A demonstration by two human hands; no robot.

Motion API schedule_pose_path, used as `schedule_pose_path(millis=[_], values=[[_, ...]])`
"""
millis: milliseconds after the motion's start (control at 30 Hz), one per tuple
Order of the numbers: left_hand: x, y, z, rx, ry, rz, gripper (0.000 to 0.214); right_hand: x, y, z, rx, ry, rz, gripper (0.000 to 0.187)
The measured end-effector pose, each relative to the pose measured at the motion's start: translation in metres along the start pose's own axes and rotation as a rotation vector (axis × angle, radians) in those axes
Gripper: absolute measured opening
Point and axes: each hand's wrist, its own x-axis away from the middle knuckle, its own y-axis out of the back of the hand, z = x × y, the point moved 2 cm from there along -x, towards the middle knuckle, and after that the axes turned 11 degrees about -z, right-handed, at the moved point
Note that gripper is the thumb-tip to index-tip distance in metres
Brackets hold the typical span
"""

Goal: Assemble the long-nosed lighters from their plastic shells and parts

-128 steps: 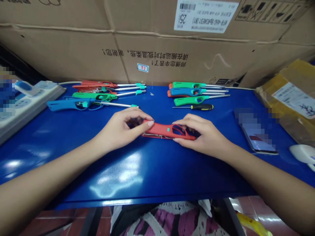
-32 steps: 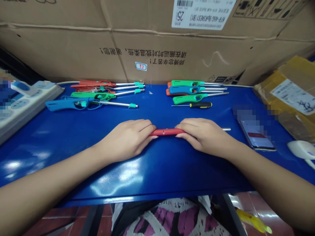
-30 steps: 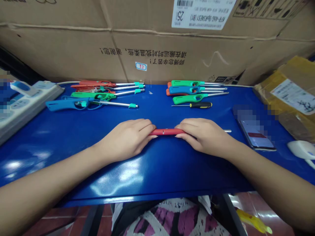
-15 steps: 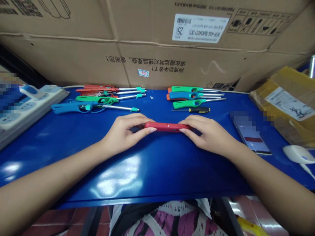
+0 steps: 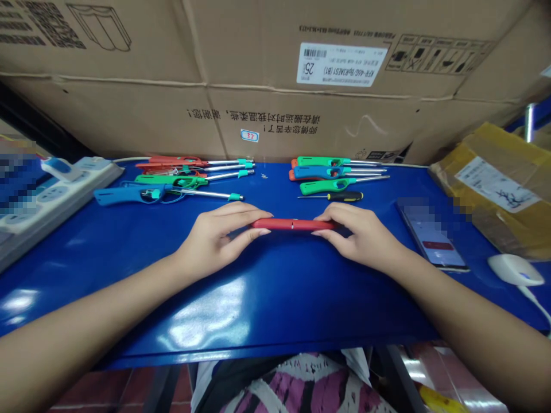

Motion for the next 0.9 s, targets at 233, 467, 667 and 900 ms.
schedule_pose_path(millis=[233,467,667,900], values=[[-0.0012,0.0003,-0.0001,-0.045,-0.044,0.009,0.025,0.0003,-0.0014,-0.0005,-0.026,0.014,-0.043,0.013],[0.0015,-0.0026,0.0051,-0.039,-0.021,-0.016,0.028,-0.0009,-0.0034,0.002,-0.063,-0.005,-0.06,0.013],[0.003,-0.0044,0.0027,0.046,0.096,0.092,0.022,-0.0016,-0.0054,0.0034,-0.022,-0.02,0.001,0.014],[0.0046,-0.0056,-0.0014,0.056,0.156,0.101,0.025,-0.002,-0.0061,0.0044,-0.024,-0.028,0.066,0.016]])
